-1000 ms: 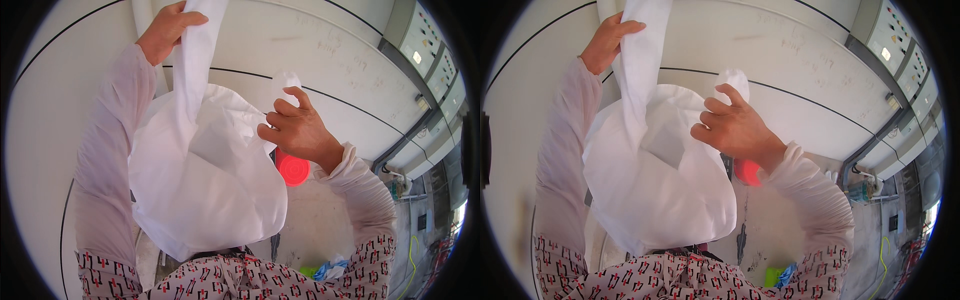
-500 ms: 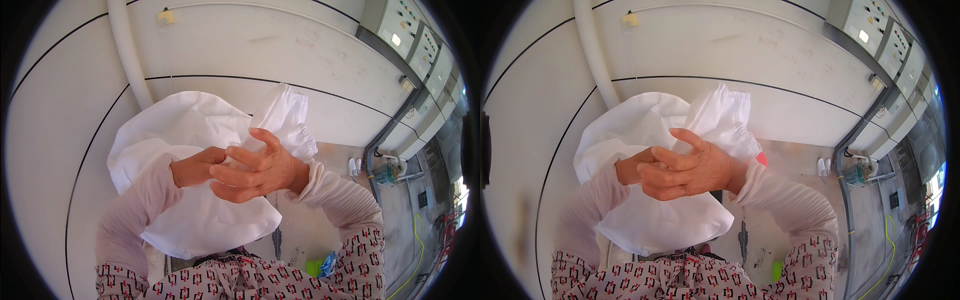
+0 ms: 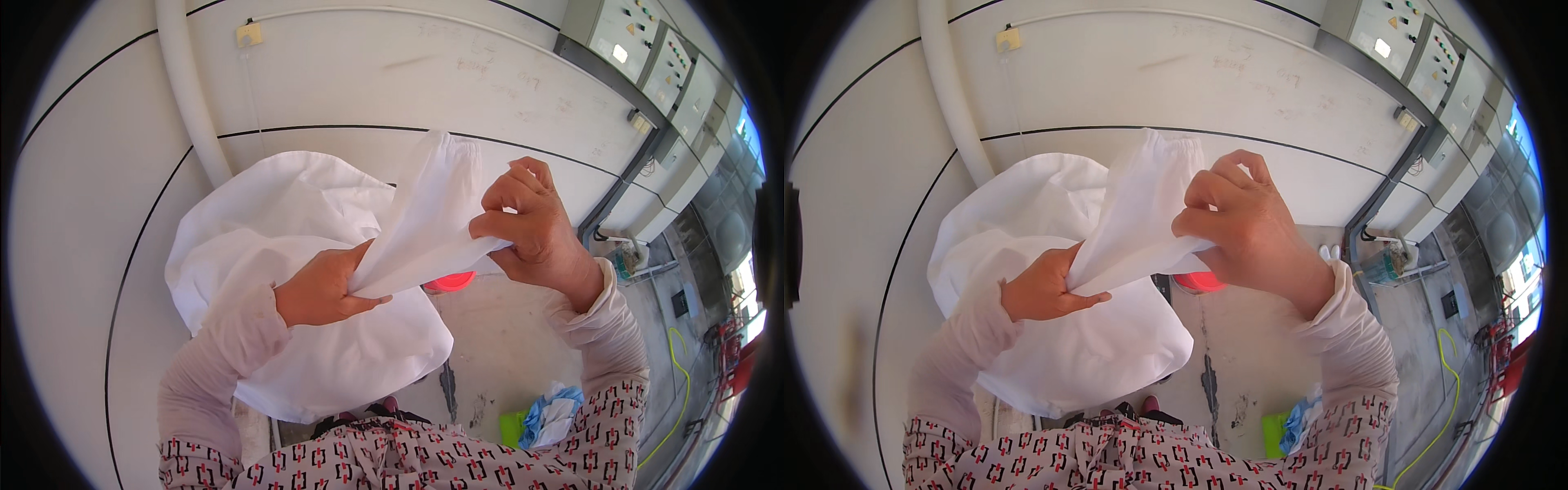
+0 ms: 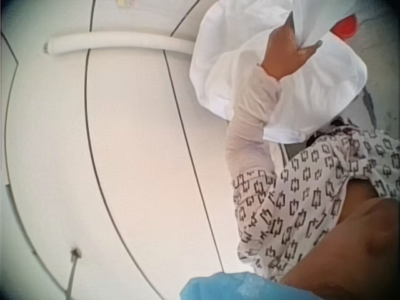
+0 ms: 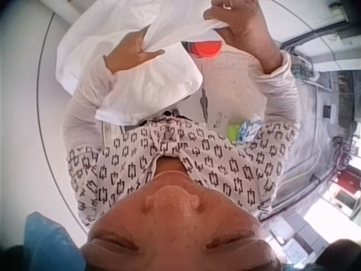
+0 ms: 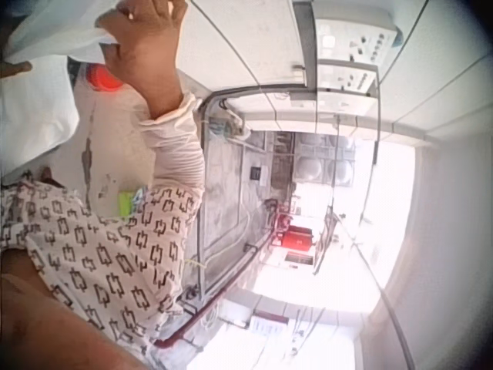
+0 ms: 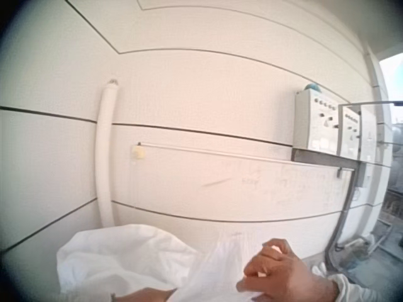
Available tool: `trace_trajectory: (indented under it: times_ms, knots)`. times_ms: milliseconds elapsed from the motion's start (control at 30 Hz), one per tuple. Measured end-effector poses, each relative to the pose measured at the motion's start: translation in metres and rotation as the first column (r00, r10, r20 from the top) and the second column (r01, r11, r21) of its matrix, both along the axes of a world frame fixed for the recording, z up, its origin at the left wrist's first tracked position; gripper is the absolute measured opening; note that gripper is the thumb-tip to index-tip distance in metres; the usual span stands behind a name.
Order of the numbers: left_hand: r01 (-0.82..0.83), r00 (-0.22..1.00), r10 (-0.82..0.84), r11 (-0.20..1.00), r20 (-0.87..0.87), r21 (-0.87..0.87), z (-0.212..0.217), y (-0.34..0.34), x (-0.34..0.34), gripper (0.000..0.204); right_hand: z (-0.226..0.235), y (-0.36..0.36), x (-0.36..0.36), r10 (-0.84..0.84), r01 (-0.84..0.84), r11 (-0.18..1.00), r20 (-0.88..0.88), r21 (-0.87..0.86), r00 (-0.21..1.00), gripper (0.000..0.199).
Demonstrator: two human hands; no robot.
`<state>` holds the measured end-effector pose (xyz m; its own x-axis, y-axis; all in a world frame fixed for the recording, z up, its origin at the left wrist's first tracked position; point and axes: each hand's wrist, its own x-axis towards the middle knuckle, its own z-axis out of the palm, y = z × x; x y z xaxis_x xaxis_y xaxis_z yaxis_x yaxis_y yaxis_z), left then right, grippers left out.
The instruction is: The person folds a white shirt by hand on top of a washing machine. They smooth the fabric, fold the sleeves, and fold the body of the shirt into a compact rectangle. The person then picks up a second white shirt and begins the same folding process.
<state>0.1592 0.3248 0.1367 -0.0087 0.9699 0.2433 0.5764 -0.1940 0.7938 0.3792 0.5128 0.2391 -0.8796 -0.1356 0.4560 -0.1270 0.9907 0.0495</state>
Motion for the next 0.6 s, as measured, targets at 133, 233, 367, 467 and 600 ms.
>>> trace_trajectory:
  times_ms: [133,233,367,467,600]
  knots:
    - [0.118,0.936,-0.106,0.993,-0.335,0.015,0.004,-0.002,0.001,0.047,0.029,-0.002,-0.02,0.145,-0.143,0.989,-0.041,0.038,0.989,0.025]
    - [0.136,0.889,-0.182,0.981,-0.419,-0.136,0.017,-0.007,0.0,0.056,0.038,-0.004,-0.022,0.083,-0.098,0.993,0.214,0.063,0.973,0.025]
    - [-0.011,0.872,-0.032,0.996,-0.488,-0.084,0.023,-0.021,-0.006,0.053,0.039,-0.012,-0.035,0.112,-0.071,0.992,0.479,-0.102,0.871,0.026]
    - [-0.21,0.901,0.264,0.96,-0.343,0.187,0.03,-0.034,-0.013,0.06,0.085,-0.005,-0.029,0.017,-0.019,1.0,0.258,0.006,0.966,0.025]
    - [-0.35,0.795,0.522,0.811,-0.31,0.468,0.026,-0.063,-0.034,0.074,0.178,0.005,-0.024,-0.143,0.185,0.977,-0.317,0.107,0.937,0.026]
